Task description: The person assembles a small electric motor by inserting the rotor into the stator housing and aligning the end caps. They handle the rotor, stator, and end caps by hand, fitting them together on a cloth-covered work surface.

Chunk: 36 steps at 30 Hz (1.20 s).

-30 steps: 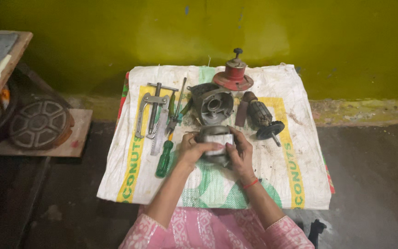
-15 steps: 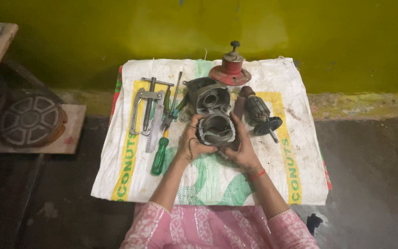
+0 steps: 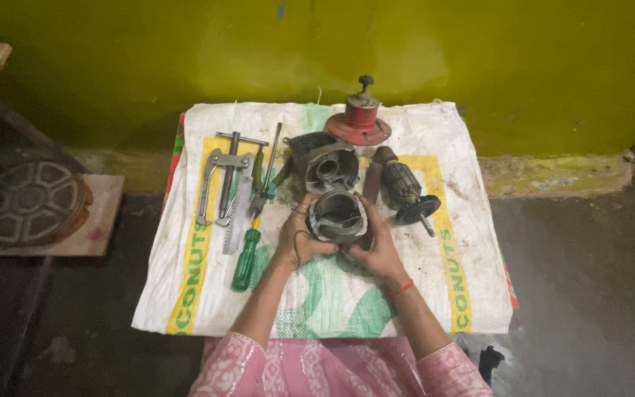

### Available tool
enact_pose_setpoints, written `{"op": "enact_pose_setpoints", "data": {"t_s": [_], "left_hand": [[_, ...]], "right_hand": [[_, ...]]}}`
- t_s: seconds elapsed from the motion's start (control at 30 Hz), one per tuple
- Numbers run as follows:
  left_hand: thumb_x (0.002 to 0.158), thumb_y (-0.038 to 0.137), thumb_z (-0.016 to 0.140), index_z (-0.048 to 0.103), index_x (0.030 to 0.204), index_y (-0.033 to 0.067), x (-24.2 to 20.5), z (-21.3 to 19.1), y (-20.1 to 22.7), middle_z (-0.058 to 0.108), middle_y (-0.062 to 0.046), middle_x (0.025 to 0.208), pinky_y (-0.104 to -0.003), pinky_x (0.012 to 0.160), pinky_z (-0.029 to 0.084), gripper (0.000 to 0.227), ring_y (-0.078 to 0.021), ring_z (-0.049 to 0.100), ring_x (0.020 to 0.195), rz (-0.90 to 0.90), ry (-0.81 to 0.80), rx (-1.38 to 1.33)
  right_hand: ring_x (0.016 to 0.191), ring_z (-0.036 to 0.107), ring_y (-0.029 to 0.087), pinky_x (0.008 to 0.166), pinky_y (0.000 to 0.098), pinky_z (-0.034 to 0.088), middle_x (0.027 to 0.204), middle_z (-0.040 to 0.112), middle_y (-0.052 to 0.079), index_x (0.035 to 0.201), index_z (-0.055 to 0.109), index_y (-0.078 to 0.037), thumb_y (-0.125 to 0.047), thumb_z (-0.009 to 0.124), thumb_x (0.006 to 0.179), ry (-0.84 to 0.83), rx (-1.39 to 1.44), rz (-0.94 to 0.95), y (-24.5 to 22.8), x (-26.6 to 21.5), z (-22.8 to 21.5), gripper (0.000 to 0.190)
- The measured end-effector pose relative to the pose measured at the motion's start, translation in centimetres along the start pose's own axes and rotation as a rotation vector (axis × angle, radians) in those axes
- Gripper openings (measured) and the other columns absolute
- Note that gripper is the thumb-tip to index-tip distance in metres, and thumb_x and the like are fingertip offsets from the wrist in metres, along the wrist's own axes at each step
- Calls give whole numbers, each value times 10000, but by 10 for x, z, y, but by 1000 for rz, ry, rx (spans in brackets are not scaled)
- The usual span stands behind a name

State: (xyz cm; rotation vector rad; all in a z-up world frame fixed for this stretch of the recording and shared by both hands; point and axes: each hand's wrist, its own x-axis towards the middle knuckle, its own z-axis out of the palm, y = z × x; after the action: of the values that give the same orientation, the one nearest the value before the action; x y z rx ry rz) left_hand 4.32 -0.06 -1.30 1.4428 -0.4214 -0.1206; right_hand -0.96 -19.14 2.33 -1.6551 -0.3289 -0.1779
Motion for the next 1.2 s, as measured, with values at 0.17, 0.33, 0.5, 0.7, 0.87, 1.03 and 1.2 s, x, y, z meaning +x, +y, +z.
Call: {"op": "enact_pose_setpoints", "data": {"t_s": [0.17,0.33,0.5,0.7,0.87,1.03,1.2], "left_hand": [[498,74,892,491,1403,124,-2,1,4,729,-43,1191,-306,979,552,992,-155,697,1092,-21,50,60],[491,90,896,506,1399,124,0,1,7,730,-43,1198,-300,993,549,989,-164,700,1101,-23,40,55],[478,107,910,545,1356,129,-4,-1,14,752,-48,1163,-307,965,552,951,-178,719,1070,-14,63,198],[467,82,919,531,1340,136,-2,-1,13,734,-43,1160,-313,974,546,957,-173,695,1086,28,18,85],[480,79,906,530,1330,122,-1,-1,9,745,-41,1142,-313,964,557,930,-167,707,1066,-20,1,68],[495,80,889,526,1352,126,-3,0,11,729,-35,1145,-306,954,551,932,-159,695,1064,-21,23,91],[488,84,884,539,1344,128,-3,1,16,733,-37,1139,-312,942,557,924,-165,702,1055,-34,41,135]], "right_hand": [[1273,587,287,1081,390,456,1361,600,210,1439,473,36,-110,801,669,132,-493,-214,-6,-13,-7,850],[1064,656,250,947,374,546,1252,624,159,1379,538,16,-198,765,853,430,-682,-313,-27,-23,-14,612],[1226,638,310,1056,423,477,1319,648,142,1380,550,-7,-83,565,785,105,-435,-220,-65,-4,-25,600],[1192,494,361,1065,454,400,1264,583,215,1243,655,-21,-32,549,684,-138,-697,-252,-79,20,-12,570],[1174,571,275,1029,384,454,1163,632,137,1118,705,-21,-68,609,864,-180,-424,-70,-60,15,-28,275],[1101,599,209,973,350,452,1099,662,105,1002,702,20,-68,743,906,-126,-256,-81,-21,14,-32,137],[885,582,93,778,265,490,994,670,18,967,670,-6,-33,693,973,24,141,104,9,12,-26,36]]}}
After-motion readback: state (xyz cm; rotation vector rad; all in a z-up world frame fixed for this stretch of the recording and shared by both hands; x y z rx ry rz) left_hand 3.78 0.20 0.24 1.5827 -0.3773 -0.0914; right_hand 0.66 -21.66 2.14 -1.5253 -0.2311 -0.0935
